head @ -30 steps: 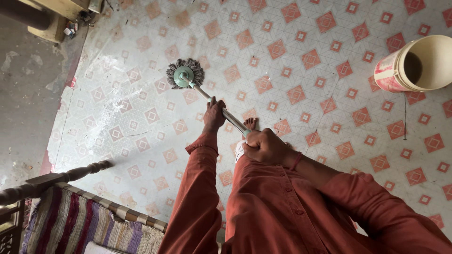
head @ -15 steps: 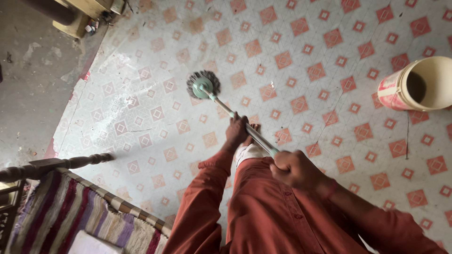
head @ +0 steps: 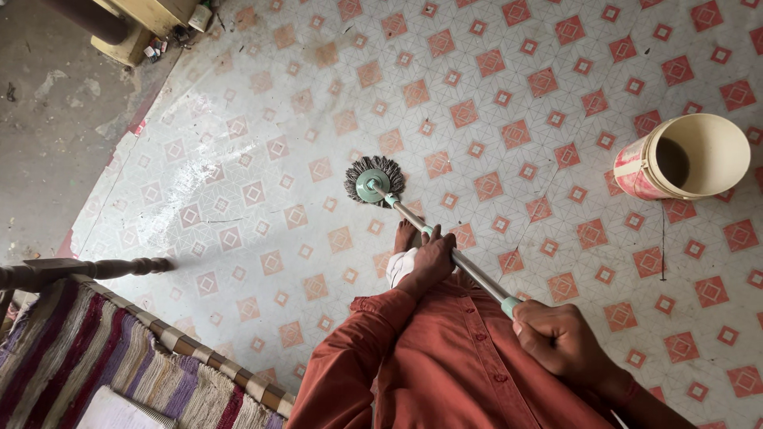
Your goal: The person mops a tiled floor using a mop, moving it back and forth across different sections of the room and dipping the mop into a bucket of water.
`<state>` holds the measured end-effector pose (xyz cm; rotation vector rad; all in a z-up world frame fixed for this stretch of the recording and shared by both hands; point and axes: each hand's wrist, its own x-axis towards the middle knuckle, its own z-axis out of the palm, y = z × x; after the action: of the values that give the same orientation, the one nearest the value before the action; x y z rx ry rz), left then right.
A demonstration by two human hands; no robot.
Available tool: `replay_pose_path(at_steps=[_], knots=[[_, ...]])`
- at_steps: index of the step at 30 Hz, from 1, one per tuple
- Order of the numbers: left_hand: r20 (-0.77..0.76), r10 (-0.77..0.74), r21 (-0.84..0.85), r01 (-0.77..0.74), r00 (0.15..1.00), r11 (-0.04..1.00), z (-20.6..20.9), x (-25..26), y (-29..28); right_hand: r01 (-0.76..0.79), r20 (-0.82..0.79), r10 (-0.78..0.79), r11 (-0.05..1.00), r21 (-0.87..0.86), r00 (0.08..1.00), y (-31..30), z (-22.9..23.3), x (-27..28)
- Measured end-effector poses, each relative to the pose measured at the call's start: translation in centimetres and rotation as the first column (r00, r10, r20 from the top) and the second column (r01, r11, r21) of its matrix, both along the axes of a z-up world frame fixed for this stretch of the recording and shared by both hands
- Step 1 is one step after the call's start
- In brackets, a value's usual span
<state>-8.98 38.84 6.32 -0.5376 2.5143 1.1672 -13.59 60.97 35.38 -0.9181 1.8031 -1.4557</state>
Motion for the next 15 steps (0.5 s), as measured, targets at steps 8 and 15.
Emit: replay_pose_path(at_steps=[8, 15], knots=[[-0.013, -0.043, -0.041, 0.043, 0.999, 0.998, -0.4, -1.2, -3.1, -0.043, -0.008, 0.043, 0.999, -0.010, 0.999, -2.1, -1.7, -1.3], [-0.205, -0.013, -0.132, -0.014, 0.979, 0.991, -3.1, -4.0, -9.8, -0.048, -0.066, 0.052, 0.996, 0.070, 0.996, -8.5, -3.4, -5.1]])
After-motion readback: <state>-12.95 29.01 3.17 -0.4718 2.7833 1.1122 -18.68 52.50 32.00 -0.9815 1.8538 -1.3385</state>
